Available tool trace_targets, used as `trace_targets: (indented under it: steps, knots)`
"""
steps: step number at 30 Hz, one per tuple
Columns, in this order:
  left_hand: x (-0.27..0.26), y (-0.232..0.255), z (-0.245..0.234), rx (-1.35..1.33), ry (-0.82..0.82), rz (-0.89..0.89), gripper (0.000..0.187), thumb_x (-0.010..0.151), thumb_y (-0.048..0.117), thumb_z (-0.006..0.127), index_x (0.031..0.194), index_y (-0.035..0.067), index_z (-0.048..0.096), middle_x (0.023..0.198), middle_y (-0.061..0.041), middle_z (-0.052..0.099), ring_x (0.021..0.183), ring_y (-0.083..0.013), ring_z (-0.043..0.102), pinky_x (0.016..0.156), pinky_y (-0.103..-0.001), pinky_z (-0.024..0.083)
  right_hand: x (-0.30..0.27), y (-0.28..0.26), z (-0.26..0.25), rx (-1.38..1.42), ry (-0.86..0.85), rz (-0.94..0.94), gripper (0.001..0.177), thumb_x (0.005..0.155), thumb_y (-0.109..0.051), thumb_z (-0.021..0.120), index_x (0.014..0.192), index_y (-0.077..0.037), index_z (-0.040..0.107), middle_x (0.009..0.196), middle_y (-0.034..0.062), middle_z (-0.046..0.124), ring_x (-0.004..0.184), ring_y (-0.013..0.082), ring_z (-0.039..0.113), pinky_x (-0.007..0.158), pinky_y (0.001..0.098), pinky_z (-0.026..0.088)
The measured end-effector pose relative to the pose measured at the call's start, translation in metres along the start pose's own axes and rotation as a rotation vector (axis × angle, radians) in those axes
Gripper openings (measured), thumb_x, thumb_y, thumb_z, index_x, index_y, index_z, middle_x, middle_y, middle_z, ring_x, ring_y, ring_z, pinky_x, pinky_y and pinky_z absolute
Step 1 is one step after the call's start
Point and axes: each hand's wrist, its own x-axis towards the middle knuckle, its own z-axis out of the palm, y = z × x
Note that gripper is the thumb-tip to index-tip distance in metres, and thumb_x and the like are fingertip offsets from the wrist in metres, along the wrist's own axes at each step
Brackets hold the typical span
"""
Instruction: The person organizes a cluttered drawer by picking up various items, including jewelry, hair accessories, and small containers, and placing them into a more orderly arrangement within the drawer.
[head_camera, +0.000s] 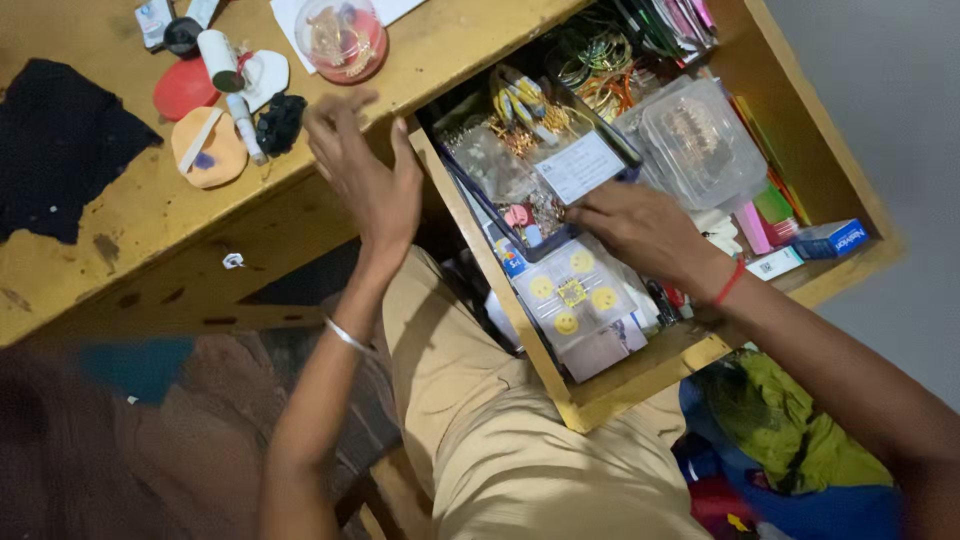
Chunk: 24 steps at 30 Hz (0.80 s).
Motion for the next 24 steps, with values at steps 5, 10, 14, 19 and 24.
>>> trace_targets:
  steps: [5,10,14,19,24]
  knots:
    - [-0.022,0.029,-0.008,-0.177,-0.058,-0.06,0.03,0.095,0.007,0.075,0.12,0.001,0.059,0.112,-0.016,0.049,0.109,-0.0249,0.05,0.096,-0.041,0.043,-0.021,-0.01,-0.029,0.077,0.001,-0.02,0.03,0.088,-0.007,0.063,0.116,-0.009,0.072,0.103,0.0065,0.069,0.096,0.0252,0.066,0.079,0.0374,0.055]
    - [-0.05,0.039,-0.002,-0.361,-0.494,-0.391,0.04,0.102,0.036,0.071,0.097,-0.004,0.067,0.069,-0.008,0.065,0.061,-0.0166,0.062,0.056,-0.029,0.05,-0.047,-0.023,-0.083,0.09,-0.015,-0.013,0.032,0.085,-0.009,0.062,0.115,-0.008,0.07,0.103,0.0066,0.069,0.096,0.0255,0.066,0.08,0.0379,0.056]
    - [-0.06,0.056,0.005,-0.731,-0.941,-0.681,0.064,0.096,0.059,0.056,0.111,-0.002,0.067,0.072,-0.012,0.072,0.057,-0.0182,0.071,0.049,-0.03,0.059,-0.067,-0.039,-0.124,0.023,-0.007,0.063,0.028,0.081,-0.016,0.066,0.109,-0.011,0.071,0.097,0.0041,0.07,0.09,0.0229,0.068,0.074,0.0373,0.056]
    - [-0.044,0.087,-0.001,-0.978,-0.961,-0.603,0.082,0.089,0.068,0.056,0.124,-0.006,0.055,0.09,-0.016,0.071,0.067,-0.0228,0.078,0.058,-0.035,0.068,-0.056,-0.025,-0.142,-0.092,0.084,0.043,0.018,0.091,-0.012,0.069,0.108,-0.011,0.075,0.095,0.0062,0.072,0.082,0.0223,0.067,0.063,0.0354,0.052]
    - [-0.001,0.083,0.009,-0.96,-0.736,-0.581,0.077,0.087,0.065,0.058,0.126,-0.002,0.06,0.094,-0.016,0.067,0.071,-0.0224,0.08,0.062,-0.033,0.069,0.013,0.021,-0.12,-0.311,0.159,-0.091,0.011,0.103,-0.01,0.073,0.113,-0.015,0.078,0.098,0.0025,0.07,0.089,0.0191,0.067,0.072,0.0328,0.053]
